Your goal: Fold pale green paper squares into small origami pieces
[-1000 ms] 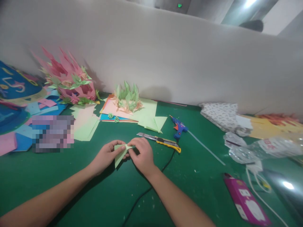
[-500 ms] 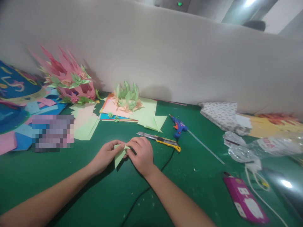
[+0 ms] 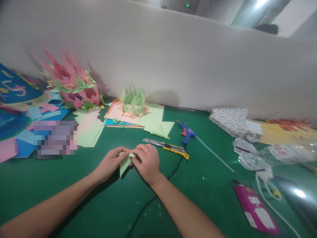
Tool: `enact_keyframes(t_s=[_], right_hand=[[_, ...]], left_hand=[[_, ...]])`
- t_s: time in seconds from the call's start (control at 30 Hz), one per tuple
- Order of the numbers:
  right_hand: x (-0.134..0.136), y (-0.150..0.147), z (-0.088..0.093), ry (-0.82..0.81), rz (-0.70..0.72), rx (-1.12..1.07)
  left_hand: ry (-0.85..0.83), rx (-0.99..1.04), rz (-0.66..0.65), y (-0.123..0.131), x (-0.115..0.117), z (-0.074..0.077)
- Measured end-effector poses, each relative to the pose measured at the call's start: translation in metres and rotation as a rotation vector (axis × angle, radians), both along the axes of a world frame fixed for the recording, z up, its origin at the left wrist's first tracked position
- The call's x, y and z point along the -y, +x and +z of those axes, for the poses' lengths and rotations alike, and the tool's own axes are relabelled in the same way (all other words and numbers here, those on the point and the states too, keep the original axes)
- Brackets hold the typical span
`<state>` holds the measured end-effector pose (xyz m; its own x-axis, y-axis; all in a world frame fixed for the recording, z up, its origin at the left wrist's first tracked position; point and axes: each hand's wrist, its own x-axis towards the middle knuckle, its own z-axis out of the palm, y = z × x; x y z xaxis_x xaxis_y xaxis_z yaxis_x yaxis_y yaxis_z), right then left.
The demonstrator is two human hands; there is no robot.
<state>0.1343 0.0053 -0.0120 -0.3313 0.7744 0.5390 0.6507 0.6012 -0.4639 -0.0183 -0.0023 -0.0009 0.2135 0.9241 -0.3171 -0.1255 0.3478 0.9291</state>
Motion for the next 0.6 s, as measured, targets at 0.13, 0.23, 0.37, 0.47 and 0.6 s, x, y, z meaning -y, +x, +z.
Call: enact_keyframes(t_s=[0.13, 0.23, 0.37, 0.47, 0.6], right_hand=[[0.0003, 0.0, 0.0004, 0.009, 0.005, 0.027], [0.0003, 0.0, 0.0006, 0.027, 0.007, 0.036], [-0.0005, -0.0009, 0.0001, 0.032, -0.014, -0.001], [-0.0011, -0.0017, -0.0006, 0.024, -0.023, -0.008], [-0.0008, -0.0018, -0.0005, 0.025, -0.02, -0.007]], left_hand=[[0.023, -0.028, 0.0, -0.0002, -0.0006, -0.0021], [0.015, -0.028, -0.007, -0.0004, -0.0008, -0.0033], [0.018, -0.026, -0.021, -0.0009, -0.0009, -0.0037], [0.005, -0.006, -0.034, -0.0011, -0.001, -0.0038], [0.0, -0.001, -0.026, -0.0009, -0.0006, -0.0044]])
